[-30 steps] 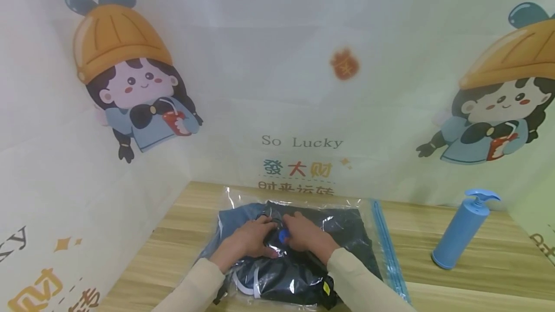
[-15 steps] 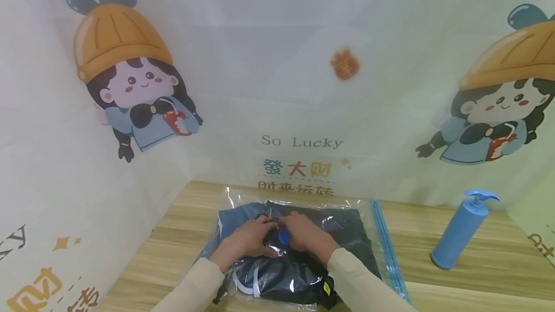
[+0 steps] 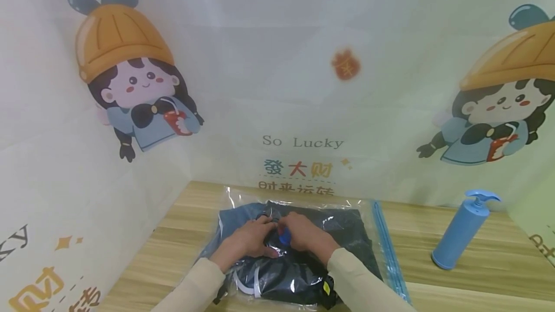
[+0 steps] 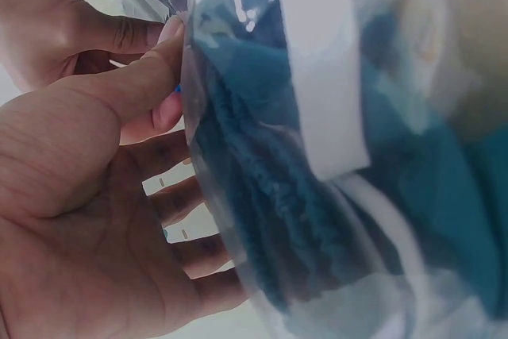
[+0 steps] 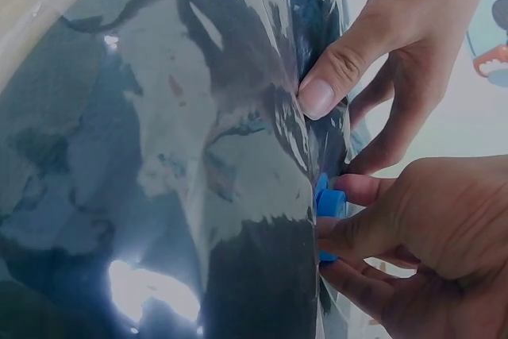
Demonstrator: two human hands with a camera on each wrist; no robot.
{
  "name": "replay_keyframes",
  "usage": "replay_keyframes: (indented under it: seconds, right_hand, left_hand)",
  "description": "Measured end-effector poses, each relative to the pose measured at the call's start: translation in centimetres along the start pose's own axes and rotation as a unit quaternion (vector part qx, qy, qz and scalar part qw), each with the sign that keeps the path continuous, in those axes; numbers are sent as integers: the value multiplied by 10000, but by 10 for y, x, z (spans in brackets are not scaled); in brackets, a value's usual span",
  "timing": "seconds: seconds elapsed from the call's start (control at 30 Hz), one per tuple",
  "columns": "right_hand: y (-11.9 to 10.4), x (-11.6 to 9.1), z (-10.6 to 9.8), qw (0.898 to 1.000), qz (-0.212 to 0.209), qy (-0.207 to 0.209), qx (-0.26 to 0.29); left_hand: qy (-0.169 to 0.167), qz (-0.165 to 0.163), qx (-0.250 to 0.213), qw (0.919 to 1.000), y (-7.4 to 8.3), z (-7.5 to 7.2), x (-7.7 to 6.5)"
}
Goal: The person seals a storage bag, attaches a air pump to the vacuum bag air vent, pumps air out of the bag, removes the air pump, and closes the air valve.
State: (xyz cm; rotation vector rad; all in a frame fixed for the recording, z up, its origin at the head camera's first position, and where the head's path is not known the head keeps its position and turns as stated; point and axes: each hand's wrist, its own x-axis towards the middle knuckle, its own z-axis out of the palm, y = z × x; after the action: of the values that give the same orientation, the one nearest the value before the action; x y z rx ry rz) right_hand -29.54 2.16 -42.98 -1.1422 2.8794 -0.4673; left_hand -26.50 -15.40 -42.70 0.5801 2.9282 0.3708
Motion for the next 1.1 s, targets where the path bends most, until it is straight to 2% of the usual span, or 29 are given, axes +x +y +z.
replay_keyframes:
  seconds: [0.27,0.6,0.7,0.9,1.0,1.1]
  right_hand:
    - [1,1,0,9995,148,-190,225]
    - [6,-2,-1,9969,-239,-161,739]
    - [7,-2,-2,9952,71,-111,970]
    - [3,-3,3,9864,1203,146,1112]
    - [1,-3,7,9850,1369,274,1016]
    - [0,-3,10,9877,1290,387,798]
  left_hand:
    - [-6,1,-37,10000,0,-1,0]
    - [-2,1,-63,10000,-1,0,-1]
    - [19,1,-49,10000,-1,-1,0]
    - [-1,12,30,10000,-1,-1,-1]
    - [0,9,26,10000,-1,0,-2]
    - [-4,5,40,10000,0,0,-2]
